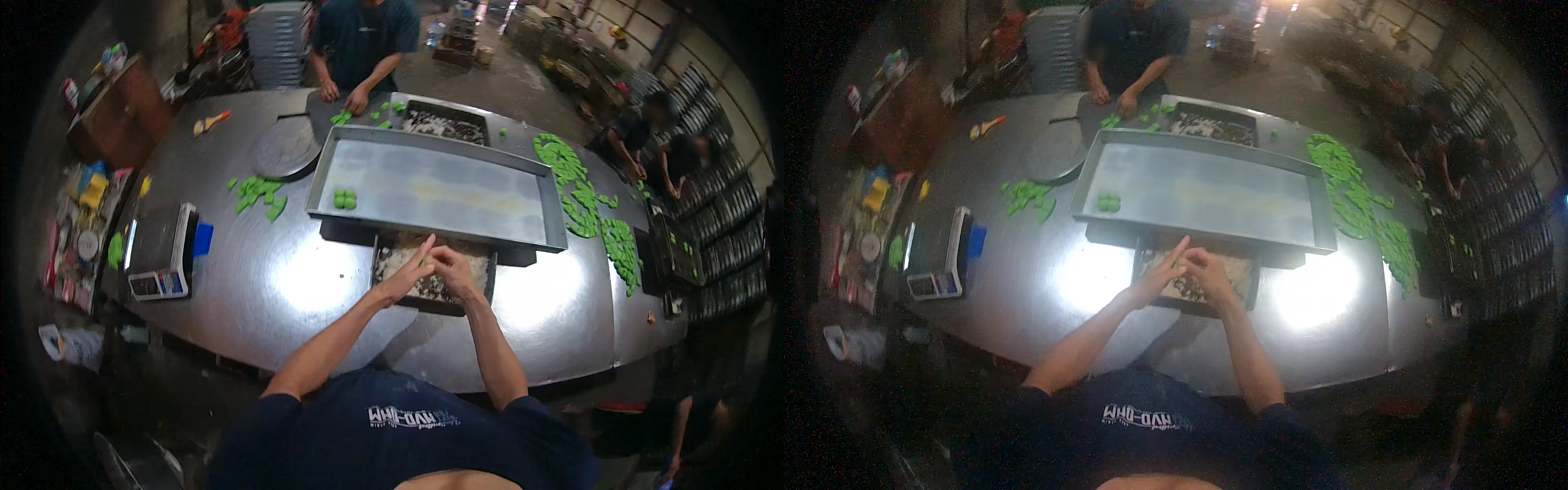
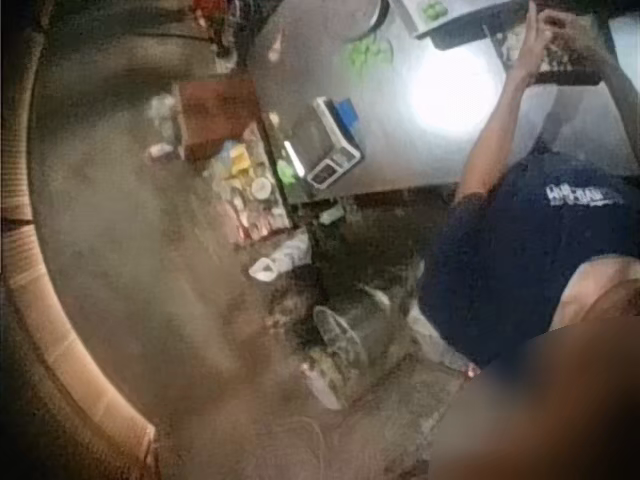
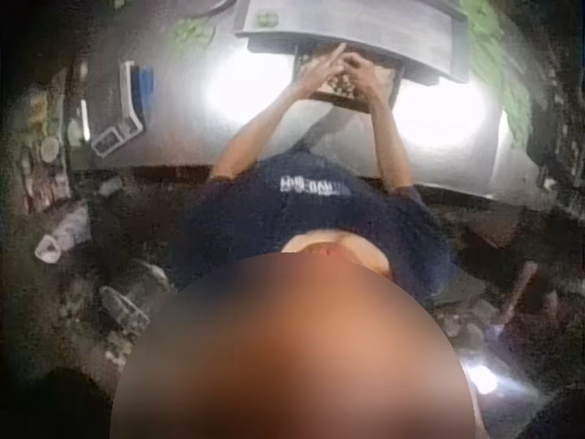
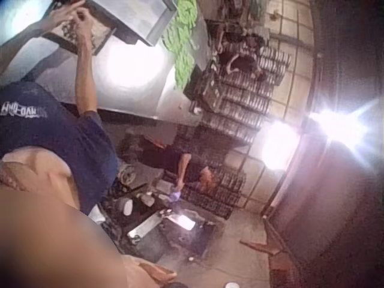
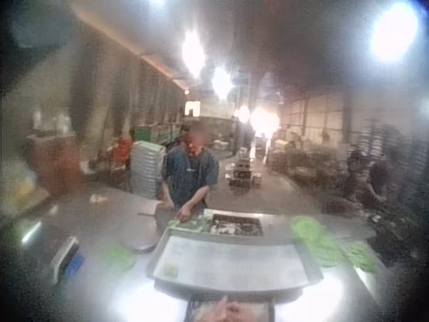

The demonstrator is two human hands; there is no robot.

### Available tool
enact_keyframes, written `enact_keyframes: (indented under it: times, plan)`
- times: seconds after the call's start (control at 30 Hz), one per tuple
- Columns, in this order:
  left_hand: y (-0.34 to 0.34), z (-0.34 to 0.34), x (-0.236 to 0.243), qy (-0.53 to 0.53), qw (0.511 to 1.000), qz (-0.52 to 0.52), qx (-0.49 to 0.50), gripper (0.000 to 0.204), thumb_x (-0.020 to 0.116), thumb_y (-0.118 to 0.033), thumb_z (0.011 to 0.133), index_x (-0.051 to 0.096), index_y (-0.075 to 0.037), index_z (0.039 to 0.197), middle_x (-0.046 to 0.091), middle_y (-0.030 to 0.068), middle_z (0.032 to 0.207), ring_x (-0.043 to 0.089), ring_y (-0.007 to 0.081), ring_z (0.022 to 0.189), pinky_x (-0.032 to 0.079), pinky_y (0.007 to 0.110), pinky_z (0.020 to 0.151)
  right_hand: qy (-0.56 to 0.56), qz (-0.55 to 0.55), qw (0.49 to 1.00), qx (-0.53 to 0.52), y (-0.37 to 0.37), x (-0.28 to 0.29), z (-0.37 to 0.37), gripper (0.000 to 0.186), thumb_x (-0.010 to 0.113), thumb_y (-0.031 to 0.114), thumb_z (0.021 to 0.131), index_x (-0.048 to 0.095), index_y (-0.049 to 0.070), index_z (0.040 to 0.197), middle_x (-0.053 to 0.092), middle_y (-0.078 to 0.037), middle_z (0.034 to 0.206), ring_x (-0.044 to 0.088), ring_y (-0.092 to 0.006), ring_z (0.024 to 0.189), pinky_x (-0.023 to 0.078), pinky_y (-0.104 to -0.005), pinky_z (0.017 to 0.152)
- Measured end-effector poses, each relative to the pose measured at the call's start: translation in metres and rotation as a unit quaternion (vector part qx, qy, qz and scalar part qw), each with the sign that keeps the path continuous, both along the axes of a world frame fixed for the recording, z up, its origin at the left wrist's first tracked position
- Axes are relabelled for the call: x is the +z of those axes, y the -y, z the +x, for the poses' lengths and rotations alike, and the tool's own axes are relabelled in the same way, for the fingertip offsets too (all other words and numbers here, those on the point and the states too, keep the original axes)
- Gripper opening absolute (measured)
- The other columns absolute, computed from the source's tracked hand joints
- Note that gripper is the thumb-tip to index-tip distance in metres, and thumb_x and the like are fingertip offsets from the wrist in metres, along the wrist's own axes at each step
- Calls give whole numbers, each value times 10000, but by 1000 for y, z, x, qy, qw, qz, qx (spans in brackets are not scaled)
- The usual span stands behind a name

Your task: The person repeatedly picks small green dough pieces, flattens them, scoops a dark filling from a tray, encloses the filling, and places the finished pieces on a metal tray. The process continues in a steady cycle throughout the clip.

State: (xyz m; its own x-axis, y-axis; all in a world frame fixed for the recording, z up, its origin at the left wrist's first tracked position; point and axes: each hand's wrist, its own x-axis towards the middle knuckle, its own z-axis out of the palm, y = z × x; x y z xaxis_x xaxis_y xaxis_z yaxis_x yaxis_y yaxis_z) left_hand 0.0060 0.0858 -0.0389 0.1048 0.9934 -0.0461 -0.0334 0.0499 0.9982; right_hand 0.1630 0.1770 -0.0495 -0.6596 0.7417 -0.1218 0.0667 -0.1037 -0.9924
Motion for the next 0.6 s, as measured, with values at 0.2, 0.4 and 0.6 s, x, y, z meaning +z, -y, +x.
enact_keyframes:
  times: [0.2,0.4,0.6]
  plan:
    - [26,-3,9,24,995,6,96,497,471,-405,1069,501,-87,1450,583,142,1363,512,249,1308,362,401,1126,-101,-66,987,-110,41,21,-19,150,697,192,957,690,58,1024,606,0,827,549,-58,690,427,-231,556]
    - [58,1,26,36,952,13,303,494,363,-447,1083,651,-49,1137,656,79,1003,625,177,1035,478,311,921,-38,305,949,-65,94,59,-33,216,705,170,927,693,60,1113,583,-47,972,574,-149,883,470,-272,741]
    - [97,-1,45,-14,934,56,353,651,268,-502,1078,670,10,1054,663,119,860,626,240,870,483,358,801,-26,137,986,88,92,91,-47,225,764,225,887,598,84,943,564,-21,981,555,-161,885,461,-269,822]
